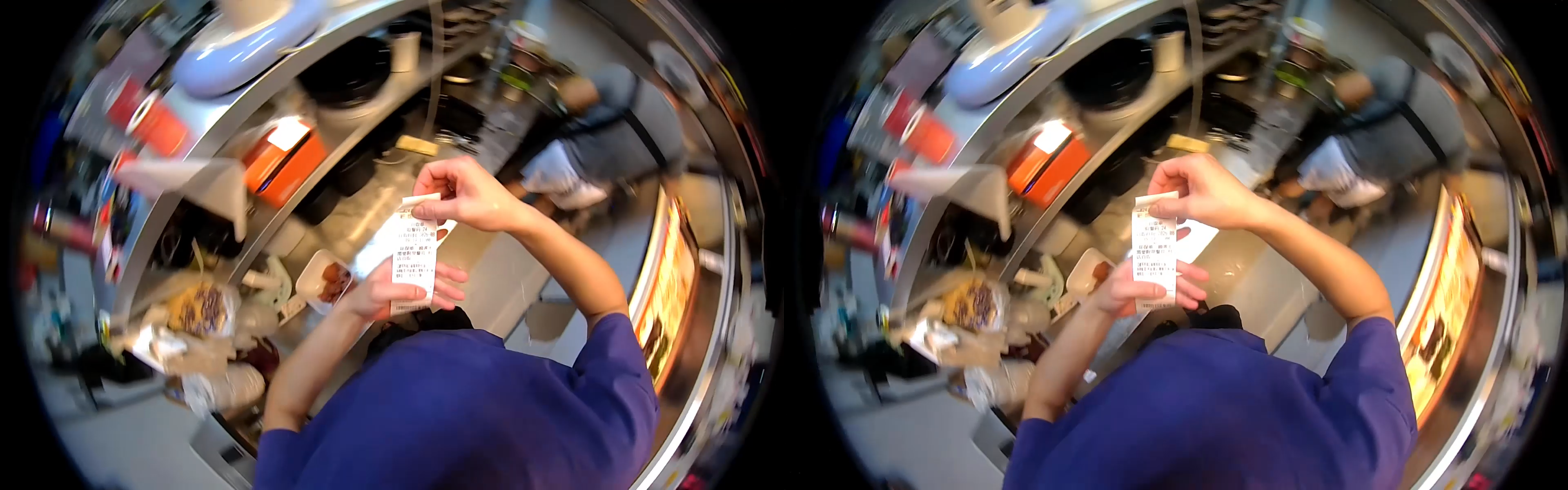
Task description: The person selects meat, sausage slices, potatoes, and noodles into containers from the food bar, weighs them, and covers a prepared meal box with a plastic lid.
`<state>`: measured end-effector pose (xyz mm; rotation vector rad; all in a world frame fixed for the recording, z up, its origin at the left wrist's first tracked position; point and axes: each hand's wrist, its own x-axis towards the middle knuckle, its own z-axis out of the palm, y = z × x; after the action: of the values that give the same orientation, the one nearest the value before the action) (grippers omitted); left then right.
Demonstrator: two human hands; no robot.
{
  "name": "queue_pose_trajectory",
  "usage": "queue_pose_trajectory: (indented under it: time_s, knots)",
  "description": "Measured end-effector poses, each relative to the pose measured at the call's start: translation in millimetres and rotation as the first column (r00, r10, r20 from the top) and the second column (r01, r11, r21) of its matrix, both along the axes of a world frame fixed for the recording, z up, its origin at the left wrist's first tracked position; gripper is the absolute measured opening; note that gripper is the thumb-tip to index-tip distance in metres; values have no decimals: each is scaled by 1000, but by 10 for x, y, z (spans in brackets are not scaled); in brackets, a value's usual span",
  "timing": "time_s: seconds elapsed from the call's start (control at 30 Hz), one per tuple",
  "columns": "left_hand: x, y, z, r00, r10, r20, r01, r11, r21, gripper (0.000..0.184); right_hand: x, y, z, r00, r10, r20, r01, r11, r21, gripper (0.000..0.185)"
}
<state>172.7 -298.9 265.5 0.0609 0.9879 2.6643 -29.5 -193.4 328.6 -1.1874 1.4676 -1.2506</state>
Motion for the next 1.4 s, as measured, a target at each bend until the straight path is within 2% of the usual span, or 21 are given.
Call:
queue_pose_trajectory:
  time_s: [0.03, 0.07, 0.13, 0.27, 0.33, 0.4, 0.47, 0.57, 0.63, 0.87, 1.0, 1.07, 1.13, 1.2, 1.27, 1.3, 1.33, 1.37, 1.4]
  knots:
    - [3, 187, -49, 1000, 17, -10, -16, 997, 71, 94, -17, 175, 15, 997, -65, 32, 64, 998, 19, 14]
    - [33, 298, -77, 998, -60, -8, 60, 995, 80, 94, 0, 374, 26, 990, -124, 67, 122, 992, 42, 14]
    - [61, 511, -156, 988, -117, 98, 105, 987, 122, 91, 77, 805, 65, 960, -268, 78, 262, 962, 83, 14]
    - [65, 854, -326, 915, -370, 163, 356, 928, 111, 87, 258, 1652, 37, 891, -452, -29, 451, 881, 142, 18]
    - [37, 1054, -342, 884, -436, 167, 422, 899, 117, 82, 304, 2052, 3, 879, -454, -146, 469, 878, 92, 18]
    - [-18, 1213, -377, 838, -507, 202, 501, 861, 84, 77, 360, 2391, 45, 848, -500, -174, 520, 849, 91, 18]
    - [-80, 1405, -311, 813, -542, 213, 543, 838, 57, 73, 398, 2698, 65, 849, -528, 30, 515, 839, 176, 16]
    - [-255, 1707, -226, 791, -575, 209, 577, 814, 58, 81, 331, 3099, 41, 824, -560, 92, 540, 824, 173, 13]
    - [-441, 1928, -254, 763, -622, 175, 636, 771, -31, 84, 197, 3382, 12, 820, -558, 128, 536, 826, 173, 12]
    - [-1269, 2907, -218, 755, -613, 233, 650, 747, -141, 85, -588, 4441, -135, 796, -547, 257, 533, 836, 130, 12]
    - [-1790, 3367, -290, 719, -656, 232, 695, 686, -215, 83, -1004, 4990, -318, 751, -575, 324, 585, 808, 78, 12]
    - [-2007, 3558, -314, 711, -670, 211, 703, 669, -243, 82, -1153, 5239, -384, 762, -574, 299, 581, 810, 75, 11]
    - [-2232, 3779, -327, 717, -637, 283, 693, 604, -394, 85, -1212, 5470, -406, 768, -614, 182, 617, 786, 45, 10]
    - [-2555, 4069, -235, 703, -679, 213, 702, 613, -362, 91, -1157, 5646, -321, 774, -628, 81, 618, 777, 123, 9]
    - [-2908, 4374, -181, 658, -743, 119, 711, 563, -421, 95, -1075, 5767, -334, 706, -705, 72, 684, 705, 189, 8]
    - [-3046, 4543, -181, 655, -754, 57, 692, 568, -445, 86, -1056, 5826, -364, 667, -744, 27, 729, 660, 181, 7]
    - [-3169, 4710, -176, 646, -762, 44, 694, 563, -448, 86, -1048, 5873, -390, 628, -778, -11, 768, 617, 171, 6]
    - [-3251, 4863, -174, 643, -765, -27, 586, 514, -626, 78, -996, 5896, -400, 550, -832, -78, 831, 535, 154, 4]
    - [-3350, 5064, -167, 629, -772, -94, 444, 456, -771, 71, -1000, 5981, -467, 538, -838, -93, 839, 522, 150, 4]
